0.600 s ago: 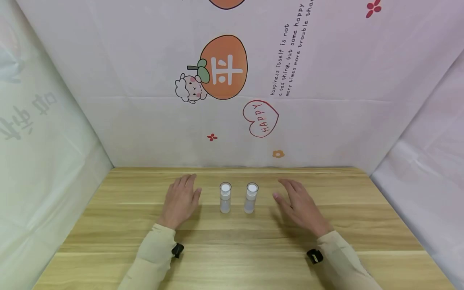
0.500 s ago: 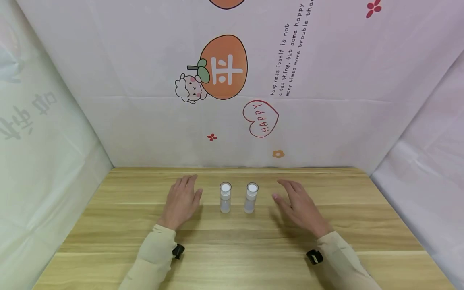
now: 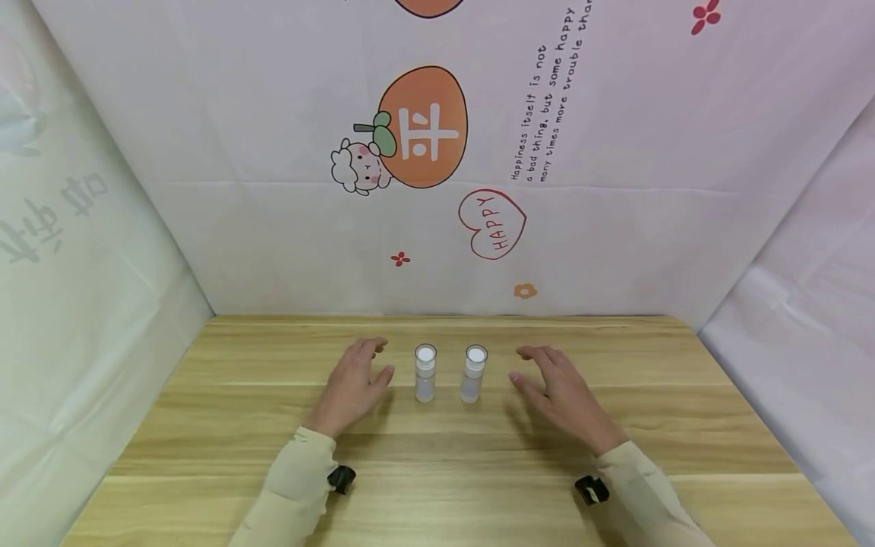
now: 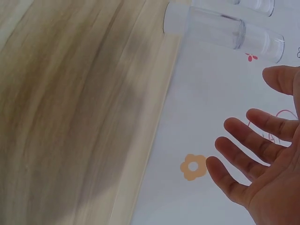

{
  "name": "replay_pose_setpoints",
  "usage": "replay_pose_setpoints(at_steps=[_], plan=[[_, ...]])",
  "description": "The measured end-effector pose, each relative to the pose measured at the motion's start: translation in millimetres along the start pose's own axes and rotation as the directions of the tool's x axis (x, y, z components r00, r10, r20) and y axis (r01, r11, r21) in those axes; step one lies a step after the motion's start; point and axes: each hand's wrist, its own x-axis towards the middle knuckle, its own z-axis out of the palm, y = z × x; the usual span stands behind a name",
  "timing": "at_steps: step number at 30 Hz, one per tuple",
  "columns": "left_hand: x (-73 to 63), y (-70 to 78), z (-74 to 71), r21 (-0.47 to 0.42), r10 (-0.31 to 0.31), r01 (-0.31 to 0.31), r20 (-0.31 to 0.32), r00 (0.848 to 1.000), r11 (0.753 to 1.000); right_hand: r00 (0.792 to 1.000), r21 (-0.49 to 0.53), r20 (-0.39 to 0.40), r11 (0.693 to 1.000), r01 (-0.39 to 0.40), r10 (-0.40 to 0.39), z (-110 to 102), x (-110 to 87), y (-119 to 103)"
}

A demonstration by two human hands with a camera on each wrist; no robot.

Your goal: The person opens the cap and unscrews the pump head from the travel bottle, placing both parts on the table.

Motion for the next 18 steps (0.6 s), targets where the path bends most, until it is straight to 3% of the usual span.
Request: replay_pose_setpoints(at_steps=[5,18], plan=[[-1.2,3.7,2.5,-0.087,-0.039,0.045,0.069,0.997,0.995,1.000,0.010,-0.002,1.000,0.006,-0.006,0.9,-1.1,-3.1],[-0.5,14.1,15.4,-0.221,-0.011,0.043,0.146,0.989,0.974,1.000,0.009,0.005,1.000,0.018,-0.018,3.5,-1.5,-10.2]])
